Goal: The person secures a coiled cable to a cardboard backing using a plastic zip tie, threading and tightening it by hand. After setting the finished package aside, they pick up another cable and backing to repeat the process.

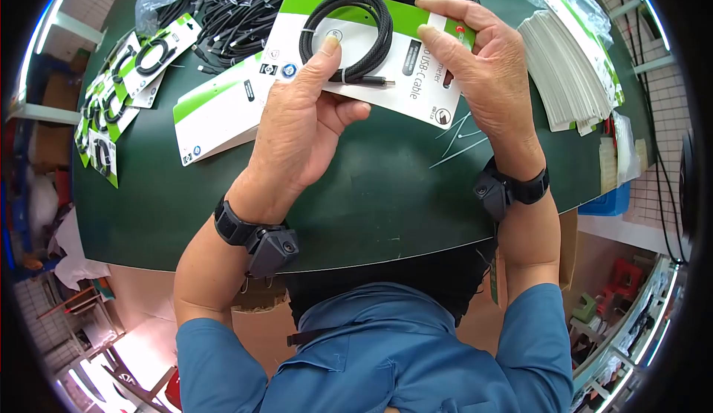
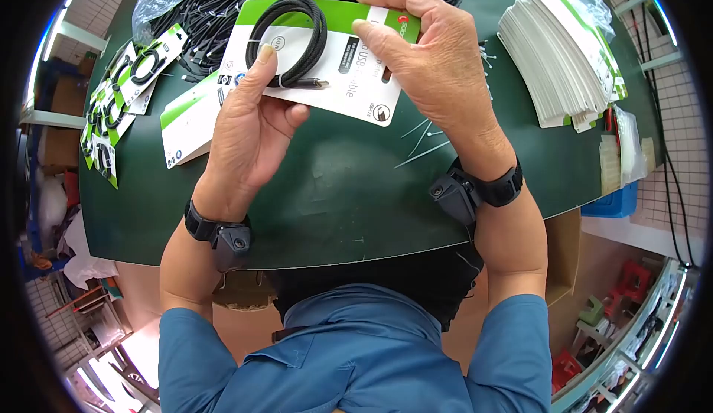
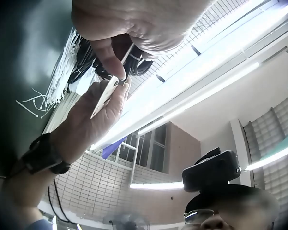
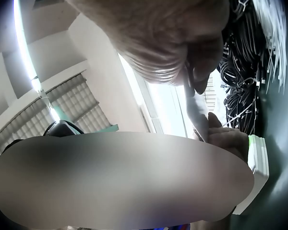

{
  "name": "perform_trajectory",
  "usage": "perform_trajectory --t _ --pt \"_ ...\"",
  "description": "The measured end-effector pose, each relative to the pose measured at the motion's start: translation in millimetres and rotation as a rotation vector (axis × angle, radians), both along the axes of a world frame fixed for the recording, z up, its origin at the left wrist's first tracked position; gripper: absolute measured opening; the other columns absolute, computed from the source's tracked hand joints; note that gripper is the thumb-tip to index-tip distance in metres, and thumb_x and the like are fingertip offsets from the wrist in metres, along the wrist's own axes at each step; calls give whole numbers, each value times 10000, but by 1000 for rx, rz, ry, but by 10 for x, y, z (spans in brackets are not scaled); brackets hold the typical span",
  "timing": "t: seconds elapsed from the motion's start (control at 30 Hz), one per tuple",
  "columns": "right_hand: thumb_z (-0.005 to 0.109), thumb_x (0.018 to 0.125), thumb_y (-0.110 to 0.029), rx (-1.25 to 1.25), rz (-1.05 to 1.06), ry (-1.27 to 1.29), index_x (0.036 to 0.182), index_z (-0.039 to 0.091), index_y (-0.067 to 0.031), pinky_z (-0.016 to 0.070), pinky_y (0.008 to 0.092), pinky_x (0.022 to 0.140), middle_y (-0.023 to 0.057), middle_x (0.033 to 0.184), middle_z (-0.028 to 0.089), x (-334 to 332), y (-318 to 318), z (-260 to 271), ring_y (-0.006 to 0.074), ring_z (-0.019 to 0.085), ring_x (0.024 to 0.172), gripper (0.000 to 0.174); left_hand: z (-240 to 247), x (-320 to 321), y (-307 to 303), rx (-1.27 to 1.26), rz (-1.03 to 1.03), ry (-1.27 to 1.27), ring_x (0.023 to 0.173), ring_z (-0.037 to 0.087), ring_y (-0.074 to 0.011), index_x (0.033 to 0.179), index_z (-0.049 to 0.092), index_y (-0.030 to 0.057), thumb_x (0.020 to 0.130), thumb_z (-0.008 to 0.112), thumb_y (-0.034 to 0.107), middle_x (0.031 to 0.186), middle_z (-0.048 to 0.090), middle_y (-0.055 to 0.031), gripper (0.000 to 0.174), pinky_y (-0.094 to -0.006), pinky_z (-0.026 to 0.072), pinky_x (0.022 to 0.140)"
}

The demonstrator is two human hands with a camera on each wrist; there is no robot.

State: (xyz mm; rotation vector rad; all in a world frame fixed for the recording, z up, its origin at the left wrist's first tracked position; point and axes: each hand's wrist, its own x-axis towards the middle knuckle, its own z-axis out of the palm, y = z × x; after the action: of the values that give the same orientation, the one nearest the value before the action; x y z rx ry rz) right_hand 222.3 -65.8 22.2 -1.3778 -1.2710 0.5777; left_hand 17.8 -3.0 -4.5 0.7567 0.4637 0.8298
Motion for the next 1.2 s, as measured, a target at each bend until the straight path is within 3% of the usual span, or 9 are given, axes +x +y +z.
perform_trajectory --t 0.2,0.3,0.43,0.7,1.2 --pt "762 934 -77 100 -42 -73 1226 721 1 568 253 781 72 1016 745 -30 34 -72 111 699 925 305 12 -29 -2 -31 32 54 910 722 -123 1263 643 13 1033 688 250 1079 736 -68 333 -235 626 661" --pt "825 861 -84 505 -183 -731 1116 768 -38 541 319 793 85 971 736 -5 26 -10 179 678 912 265 54 -9 -29 -5 73 65 896 724 -122 1249 650 8 1030 694 246 1063 739 -64 326 -235 624 659" --pt "874 782 -104 538 -85 -852 987 788 -67 499 365 761 84 912 713 -175 -92 103 241 637 844 226 44 -7 -19 -6 101 67 840 716 -118 1218 662 5 1023 707 253 1021 736 -54 319 -238 615 647" --pt "879 769 -128 373 29 -822 851 722 -36 470 365 671 60 834 661 -314 -74 -56 245 592 770 200 -112 -26 11 73 56 40 760 684 -105 1175 665 -6 1002 737 245 976 718 -55 314 -225 580 592" --pt "819 817 -90 313 164 -757 815 615 -25 458 366 647 75 798 590 -303 -56 -19 254 558 745 214 2 -28 -21 9 65 117 787 686 -101 1197 652 -25 993 744 214 1009 705 -60 328 -216 582 574"
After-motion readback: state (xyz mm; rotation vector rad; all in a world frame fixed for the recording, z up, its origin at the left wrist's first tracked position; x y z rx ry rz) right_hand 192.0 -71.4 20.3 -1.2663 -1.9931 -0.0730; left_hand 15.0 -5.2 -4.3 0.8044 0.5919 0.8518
